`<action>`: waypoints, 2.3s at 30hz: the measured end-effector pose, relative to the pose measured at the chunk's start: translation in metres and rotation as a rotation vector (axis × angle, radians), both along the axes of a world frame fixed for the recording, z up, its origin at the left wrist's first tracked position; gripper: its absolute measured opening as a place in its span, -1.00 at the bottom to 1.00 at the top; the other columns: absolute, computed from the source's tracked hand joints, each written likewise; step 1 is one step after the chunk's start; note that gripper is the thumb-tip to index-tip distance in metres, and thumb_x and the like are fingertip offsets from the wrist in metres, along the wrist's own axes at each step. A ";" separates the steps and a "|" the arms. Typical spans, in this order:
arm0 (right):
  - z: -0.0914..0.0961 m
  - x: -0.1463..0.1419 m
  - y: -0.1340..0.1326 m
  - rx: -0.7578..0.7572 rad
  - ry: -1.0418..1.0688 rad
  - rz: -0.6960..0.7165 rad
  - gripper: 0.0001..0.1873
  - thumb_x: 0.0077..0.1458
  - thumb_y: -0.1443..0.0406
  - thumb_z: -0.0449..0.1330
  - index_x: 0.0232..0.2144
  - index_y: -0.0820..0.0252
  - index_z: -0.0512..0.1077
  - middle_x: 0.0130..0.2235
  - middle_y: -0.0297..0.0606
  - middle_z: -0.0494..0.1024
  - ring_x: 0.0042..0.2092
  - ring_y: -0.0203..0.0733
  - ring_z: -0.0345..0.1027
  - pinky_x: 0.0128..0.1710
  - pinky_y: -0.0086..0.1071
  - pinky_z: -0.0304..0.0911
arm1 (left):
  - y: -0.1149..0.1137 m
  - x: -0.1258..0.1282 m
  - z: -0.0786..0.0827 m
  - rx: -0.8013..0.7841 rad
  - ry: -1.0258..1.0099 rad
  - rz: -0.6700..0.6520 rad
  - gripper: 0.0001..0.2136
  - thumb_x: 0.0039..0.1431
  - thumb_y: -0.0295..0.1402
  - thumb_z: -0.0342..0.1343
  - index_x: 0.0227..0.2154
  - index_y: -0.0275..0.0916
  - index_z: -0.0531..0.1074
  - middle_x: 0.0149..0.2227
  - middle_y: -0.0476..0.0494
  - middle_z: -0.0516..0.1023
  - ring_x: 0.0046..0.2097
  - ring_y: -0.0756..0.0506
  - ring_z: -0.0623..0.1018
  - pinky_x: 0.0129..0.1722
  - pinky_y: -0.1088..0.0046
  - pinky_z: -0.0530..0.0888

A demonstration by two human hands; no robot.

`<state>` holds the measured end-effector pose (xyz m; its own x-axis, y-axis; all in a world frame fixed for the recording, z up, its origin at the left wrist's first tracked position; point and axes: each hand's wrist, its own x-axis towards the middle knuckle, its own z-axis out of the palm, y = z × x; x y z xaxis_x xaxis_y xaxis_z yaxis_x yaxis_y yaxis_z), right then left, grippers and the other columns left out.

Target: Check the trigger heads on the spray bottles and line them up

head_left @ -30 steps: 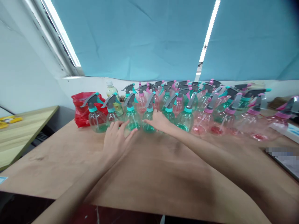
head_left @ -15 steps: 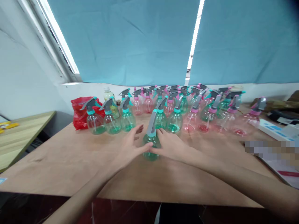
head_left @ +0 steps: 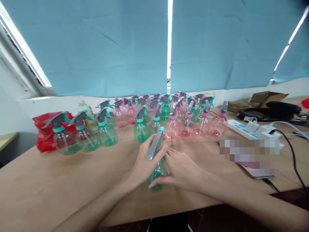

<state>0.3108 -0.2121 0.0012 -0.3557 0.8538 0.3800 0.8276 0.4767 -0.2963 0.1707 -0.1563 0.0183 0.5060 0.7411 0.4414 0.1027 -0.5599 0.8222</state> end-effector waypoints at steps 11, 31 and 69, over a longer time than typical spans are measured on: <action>-0.051 0.090 0.033 -0.146 0.136 -0.050 -0.68 0.25 0.12 0.07 -0.07 0.17 0.43 0.01 -0.09 0.50 0.01 -0.03 0.40 -0.01 -0.11 0.32 | 0.024 0.034 0.003 0.041 0.045 0.036 -0.85 0.07 -0.39 0.03 -0.27 -0.19 0.39 -0.34 -0.05 0.51 -0.22 -0.10 0.54 -0.24 0.37 0.48; -0.082 0.079 0.064 -0.086 0.138 -0.004 -0.54 0.27 0.09 0.03 0.10 0.21 0.38 0.14 -0.08 0.44 0.21 -0.01 0.23 0.20 -0.02 0.16 | 0.041 0.033 0.012 0.045 0.080 0.017 -0.95 -0.04 -0.43 -0.02 -0.51 -0.21 0.34 -0.50 -0.01 0.42 -0.49 0.00 0.35 -0.48 0.46 0.32; -0.079 0.086 0.063 -0.140 0.147 0.048 -0.50 0.28 0.08 0.01 0.13 0.21 0.36 0.17 -0.09 0.39 0.22 -0.01 0.21 0.23 -0.01 0.12 | 0.042 0.036 0.008 0.013 0.032 -0.010 -0.97 0.04 -0.43 0.01 -0.41 -0.22 0.29 -0.45 0.00 0.29 -0.41 0.00 0.34 -0.37 0.45 0.37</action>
